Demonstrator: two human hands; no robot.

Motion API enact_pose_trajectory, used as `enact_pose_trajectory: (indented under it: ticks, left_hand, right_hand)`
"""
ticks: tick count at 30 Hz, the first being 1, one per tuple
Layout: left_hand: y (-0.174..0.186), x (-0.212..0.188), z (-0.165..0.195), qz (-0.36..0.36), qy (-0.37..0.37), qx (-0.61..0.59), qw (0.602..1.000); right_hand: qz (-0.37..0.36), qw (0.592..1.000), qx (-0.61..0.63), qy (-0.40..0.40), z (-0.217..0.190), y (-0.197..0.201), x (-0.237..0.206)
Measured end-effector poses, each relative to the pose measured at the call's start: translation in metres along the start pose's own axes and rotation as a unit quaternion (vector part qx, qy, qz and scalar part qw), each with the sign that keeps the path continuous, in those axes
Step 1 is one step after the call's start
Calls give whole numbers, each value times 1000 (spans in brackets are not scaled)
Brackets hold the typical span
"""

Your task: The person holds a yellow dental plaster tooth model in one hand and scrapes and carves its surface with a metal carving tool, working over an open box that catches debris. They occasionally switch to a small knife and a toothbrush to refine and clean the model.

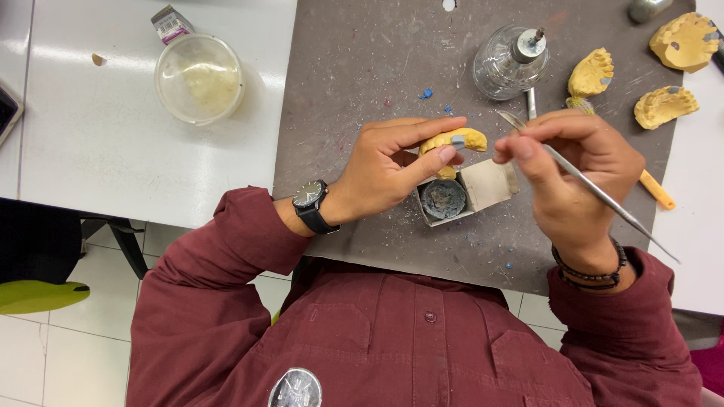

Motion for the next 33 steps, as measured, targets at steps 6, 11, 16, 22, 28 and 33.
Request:
enact_pose_trajectory:
  ticks: [6,11,16,22,28,33]
  left_hand:
    - [2,-1,6,14,-40,-47,998]
    - [5,-3,11,23,-84,-20,996]
    - [7,-6,22,31,-156,52,986]
    - [7,-9,32,53,-217,183,957]
    - [2,-13,36,48,-260,243,933]
    - [0,-11,35,46,-270,242,931]
  right_hand:
    - [-1,998,-44,47,-30,-17,12]
    - [-3,992,-96,80,-34,-17,11]
    - [-3,984,-99,149,-40,-19,-3]
    - [-2,988,-83,129,-32,-19,-9]
    - [-25,987,-108,121,-30,-21,-9]
    - [-20,986,-118,112,-31,-22,-5]
Point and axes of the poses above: each hand's wrist, its own x-axis towards the middle knuckle, its own y-axis out of the back of the hand, z = x × y, the point moved 9 cm from there along x, towards the middle knuckle, and after that the axes turned 7 degrees about z, right-handed, at the moved point
